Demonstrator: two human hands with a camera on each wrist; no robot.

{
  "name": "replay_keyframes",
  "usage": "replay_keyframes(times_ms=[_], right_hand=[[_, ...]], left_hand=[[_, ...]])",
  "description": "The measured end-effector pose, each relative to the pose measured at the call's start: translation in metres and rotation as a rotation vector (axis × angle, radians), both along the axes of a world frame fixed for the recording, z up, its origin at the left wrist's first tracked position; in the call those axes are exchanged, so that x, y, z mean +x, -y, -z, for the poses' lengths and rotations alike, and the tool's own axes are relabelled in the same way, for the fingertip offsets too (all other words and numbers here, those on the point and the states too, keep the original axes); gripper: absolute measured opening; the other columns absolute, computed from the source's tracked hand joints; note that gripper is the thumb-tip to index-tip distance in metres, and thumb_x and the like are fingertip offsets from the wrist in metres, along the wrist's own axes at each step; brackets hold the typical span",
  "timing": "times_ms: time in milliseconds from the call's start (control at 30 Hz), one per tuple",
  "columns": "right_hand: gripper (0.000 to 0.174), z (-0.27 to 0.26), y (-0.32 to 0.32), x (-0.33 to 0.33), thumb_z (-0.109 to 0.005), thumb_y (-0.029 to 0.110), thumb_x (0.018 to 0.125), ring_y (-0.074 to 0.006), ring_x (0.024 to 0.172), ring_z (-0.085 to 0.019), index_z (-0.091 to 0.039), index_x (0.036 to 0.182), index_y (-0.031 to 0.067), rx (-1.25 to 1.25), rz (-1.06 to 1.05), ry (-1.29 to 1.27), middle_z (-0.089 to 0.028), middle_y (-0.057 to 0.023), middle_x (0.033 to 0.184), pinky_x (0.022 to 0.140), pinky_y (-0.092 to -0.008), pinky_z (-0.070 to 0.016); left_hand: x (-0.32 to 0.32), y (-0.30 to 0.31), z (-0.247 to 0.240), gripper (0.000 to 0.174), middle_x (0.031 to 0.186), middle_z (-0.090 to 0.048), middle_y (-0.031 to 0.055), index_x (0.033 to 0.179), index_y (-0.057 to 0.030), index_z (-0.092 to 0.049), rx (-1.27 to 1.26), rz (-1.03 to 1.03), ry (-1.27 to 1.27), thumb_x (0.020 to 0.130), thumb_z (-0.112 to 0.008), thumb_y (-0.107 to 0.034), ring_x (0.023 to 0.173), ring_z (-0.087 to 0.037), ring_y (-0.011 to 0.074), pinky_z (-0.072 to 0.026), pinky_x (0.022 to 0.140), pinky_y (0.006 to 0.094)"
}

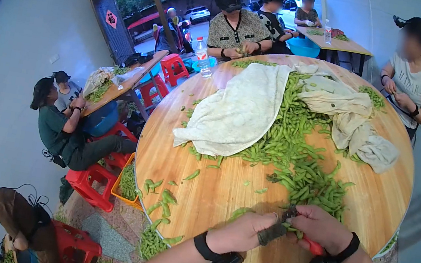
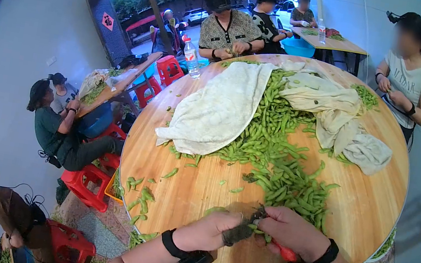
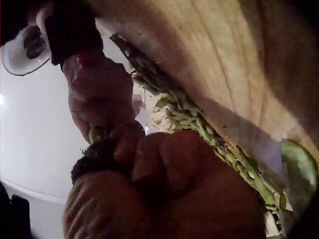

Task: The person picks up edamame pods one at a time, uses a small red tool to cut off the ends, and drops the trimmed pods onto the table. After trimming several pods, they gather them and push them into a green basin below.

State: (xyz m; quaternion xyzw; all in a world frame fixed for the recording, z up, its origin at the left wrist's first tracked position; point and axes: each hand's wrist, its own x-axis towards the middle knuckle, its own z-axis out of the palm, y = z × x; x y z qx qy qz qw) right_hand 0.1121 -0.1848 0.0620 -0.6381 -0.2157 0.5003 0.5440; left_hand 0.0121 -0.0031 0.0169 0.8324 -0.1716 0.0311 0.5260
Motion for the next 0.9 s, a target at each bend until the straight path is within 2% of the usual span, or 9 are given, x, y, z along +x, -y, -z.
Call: replay_keyframes(times_ms=[67, 133, 200, 267, 300, 367, 500, 667, 900], right_hand=[[0.014, -0.002, 0.002, 0.004, -0.045, 0.015, 0.089, -0.0074, 0.042, -0.045, -0.056, 0.088, 0.0059, -0.034, -0.031, -0.169, -0.053, -0.0004, 0.061, 0.040, -0.0209, -0.0365], [0.012, 0.007, -0.001, 0.004, -0.047, 0.014, 0.089, -0.0082, 0.042, -0.046, -0.056, 0.088, 0.0060, 0.017, 0.020, -0.177, -0.053, -0.0009, 0.062, 0.040, -0.0212, -0.0368], [0.010, 0.013, -0.004, 0.000, -0.048, 0.014, 0.088, -0.0090, 0.043, -0.047, -0.055, 0.088, 0.0060, 0.066, 0.066, -0.184, -0.053, -0.0015, 0.062, 0.040, -0.0215, -0.0371], [0.008, 0.015, -0.005, -0.005, -0.051, 0.013, 0.087, -0.0111, 0.045, -0.050, -0.053, 0.089, 0.0055, 0.102, 0.159, 0.289, -0.054, -0.0022, 0.063, 0.041, -0.0243, -0.0379], [0.008, 0.023, -0.006, -0.007, -0.051, 0.013, 0.087, -0.0111, 0.045, -0.050, -0.053, 0.089, 0.0055, 0.101, 0.156, 0.289, -0.054, -0.0022, 0.063, 0.041, -0.0243, -0.0379], [0.012, 0.041, -0.009, -0.009, -0.057, 0.012, 0.084, -0.0242, 0.046, -0.052, -0.049, 0.087, 0.0033, 0.209, 0.165, 1.313, -0.052, -0.0102, 0.062, 0.042, -0.0304, -0.0423], [0.014, 0.033, -0.005, -0.013, -0.058, 0.010, 0.080, -0.0317, 0.048, -0.052, -0.048, 0.087, 0.0028, 0.274, 0.127, 1.263, -0.050, -0.0147, 0.062, 0.044, -0.0322, -0.0437], [0.012, 0.021, -0.002, -0.010, -0.052, 0.014, 0.089, -0.0147, 0.044, -0.050, -0.048, 0.085, 0.0036, 0.155, 0.036, 0.331, -0.052, -0.0037, 0.062, 0.041, -0.0264, -0.0400], [0.015, 0.010, -0.005, -0.009, -0.047, 0.017, 0.093, -0.0087, 0.044, -0.048, -0.049, 0.086, 0.0043, 0.028, 0.001, 0.093, -0.049, 0.0001, 0.063, 0.039, -0.0234, -0.0370]], left_hand=[[0.000, 0.000, 0.003, 0.016, 0.074, -0.051, -0.0055, 0.098, -0.0067, -0.059, 0.185, -0.026, 0.124, 0.094, -0.053, -0.021, 0.070, -0.050, 0.0079, -0.0412, 0.059, 0.0261], [-0.001, 0.002, 0.003, 0.021, 0.081, -0.060, 0.0047, 0.104, -0.0063, -0.058, 0.187, -0.120, -0.019, 0.093, -0.052, -0.023, 0.071, -0.052, 0.0139, -0.0452, 0.068, 0.0302], [0.004, 0.003, 0.016, 0.018, 0.075, -0.053, -0.0018, 0.097, -0.0065, -0.059, -0.031, -0.174, -0.085, 0.093, -0.053, -0.023, 0.067, -0.051, 0.0112, -0.0426, 0.061, 0.0286], [0.005, 0.003, 0.016, 0.016, 0.069, -0.047, -0.0083, 0.090, -0.0067, -0.059, -0.247, -0.224, -0.149, 0.092, -0.055, -0.022, 0.063, -0.049, 0.0084, -0.0399, 0.054, 0.0271], [0.005, 0.002, 0.011, 0.015, 0.074, -0.051, -0.0066, 0.095, -0.0069, -0.060, -0.393, -0.180, -0.325, 0.093, -0.054, -0.020, 0.069, -0.048, 0.0070, -0.0408, 0.061, 0.0242], [0.004, -0.001, 0.005, 0.015, 0.080, -0.055, -0.0049, 0.100, -0.0071, -0.060, -0.540, -0.136, -0.501, 0.093, -0.053, -0.018, 0.075, -0.048, 0.0055, -0.0416, 0.068, 0.0213], [0.005, -0.003, 0.015, 0.013, 0.084, -0.054, -0.0067, 0.099, -0.0074, -0.061, -0.439, -0.087, -0.402, 0.093, -0.054, -0.017, 0.077, -0.046, 0.0032, -0.0401, 0.069, 0.0194], [0.003, 0.001, 0.002, 0.014, 0.084, -0.057, -0.0025, 0.099, -0.0057, -0.060, -0.300, -0.029, -0.138, 0.092, -0.056, -0.018, 0.078, -0.050, 0.0068, -0.0424, 0.071, 0.0232], [0.005, 0.003, 0.005, 0.013, 0.084, -0.061, 0.0028, 0.093, -0.0060, -0.057, -0.146, -0.085, -0.054, 0.089, -0.060, -0.018, 0.080, -0.058, 0.0120, -0.0460, 0.071, 0.0280]])
